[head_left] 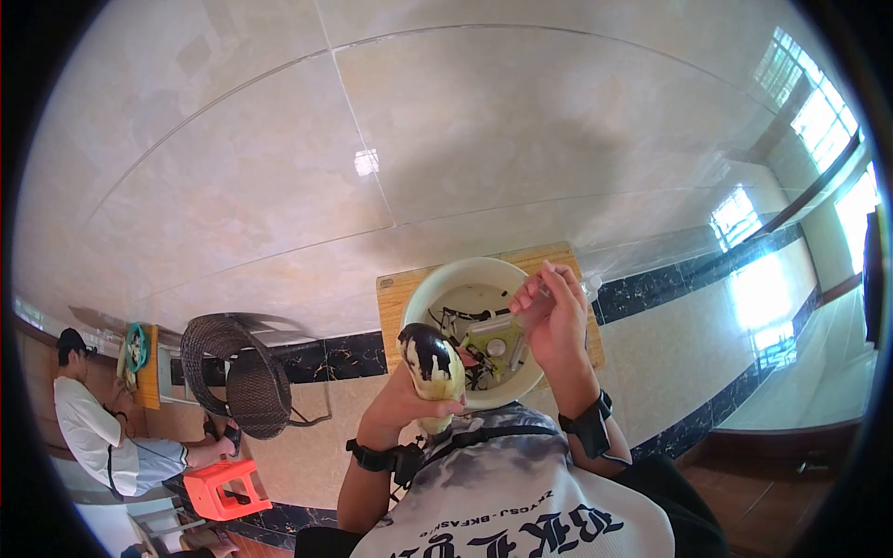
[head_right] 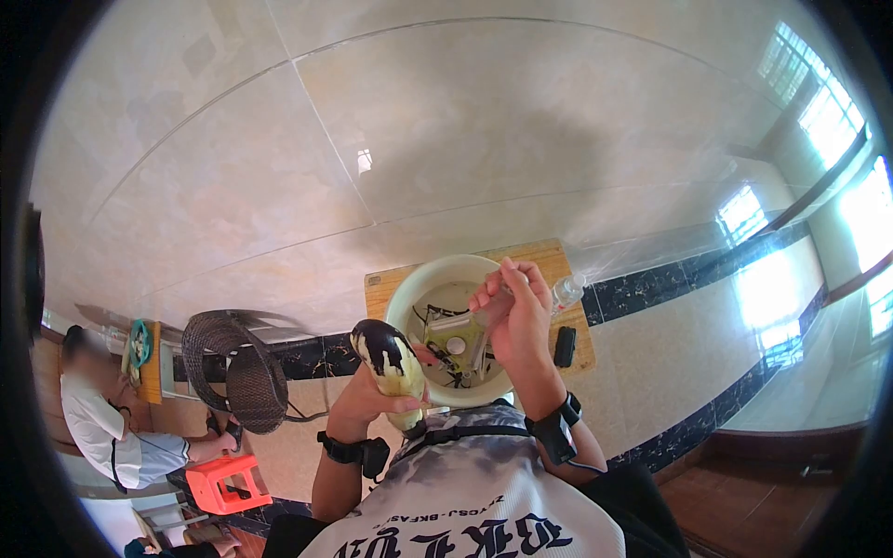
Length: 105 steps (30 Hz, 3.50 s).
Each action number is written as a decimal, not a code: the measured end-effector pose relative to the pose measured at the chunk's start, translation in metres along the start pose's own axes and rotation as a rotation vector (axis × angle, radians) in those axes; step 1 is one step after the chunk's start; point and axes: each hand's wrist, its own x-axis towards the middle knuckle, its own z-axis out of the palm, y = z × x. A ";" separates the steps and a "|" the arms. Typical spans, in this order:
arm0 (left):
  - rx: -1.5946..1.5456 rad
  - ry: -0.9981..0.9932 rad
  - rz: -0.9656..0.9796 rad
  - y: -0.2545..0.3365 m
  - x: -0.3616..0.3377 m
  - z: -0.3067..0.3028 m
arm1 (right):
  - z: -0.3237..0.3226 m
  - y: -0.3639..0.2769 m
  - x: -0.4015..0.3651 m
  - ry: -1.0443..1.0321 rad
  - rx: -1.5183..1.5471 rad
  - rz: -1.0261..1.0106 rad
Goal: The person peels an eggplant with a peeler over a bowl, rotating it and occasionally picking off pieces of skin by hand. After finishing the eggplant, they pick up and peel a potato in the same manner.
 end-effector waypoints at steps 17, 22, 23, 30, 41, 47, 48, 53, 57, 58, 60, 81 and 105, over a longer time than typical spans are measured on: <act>0.023 0.022 0.003 0.004 0.001 0.001 | -0.001 0.008 0.000 -0.004 0.006 -0.007; 0.006 0.019 0.017 0.006 0.000 0.003 | -0.001 0.007 -0.002 0.002 -0.022 -0.029; 0.003 0.020 0.013 0.006 0.000 0.003 | -0.001 0.007 -0.002 0.001 -0.026 -0.031; -0.030 0.043 0.011 0.002 0.000 0.006 | 0.000 0.007 -0.003 -0.007 -0.032 -0.031; -0.023 0.039 0.005 -0.001 0.000 0.000 | 0.001 0.006 -0.002 0.015 -0.017 -0.012; 0.031 0.018 0.005 -0.001 0.002 -0.003 | 0.000 0.005 -0.001 0.013 -0.015 -0.009; 0.035 0.017 0.000 0.000 0.002 -0.003 | 0.000 0.005 -0.001 0.012 -0.015 -0.007; 0.061 0.001 -0.015 -0.002 0.001 -0.006 | 0.001 0.003 -0.001 0.006 -0.015 -0.001; 0.015 0.015 -0.006 0.006 -0.001 0.002 | 0.001 0.002 -0.001 0.004 -0.001 0.007; 0.007 0.020 -0.011 0.007 -0.001 0.003 | 0.001 0.002 -0.001 0.004 -0.002 0.007; 0.000 0.016 -0.015 0.007 -0.002 0.003 | 0.001 0.002 -0.001 0.005 -0.002 0.006; 0.036 0.008 -0.003 -0.006 -0.002 -0.012 | -0.004 -0.005 -0.001 0.021 0.052 0.042; 0.058 0.030 -0.092 -0.024 0.031 -0.026 | -0.013 -0.007 -0.003 0.043 0.038 -0.012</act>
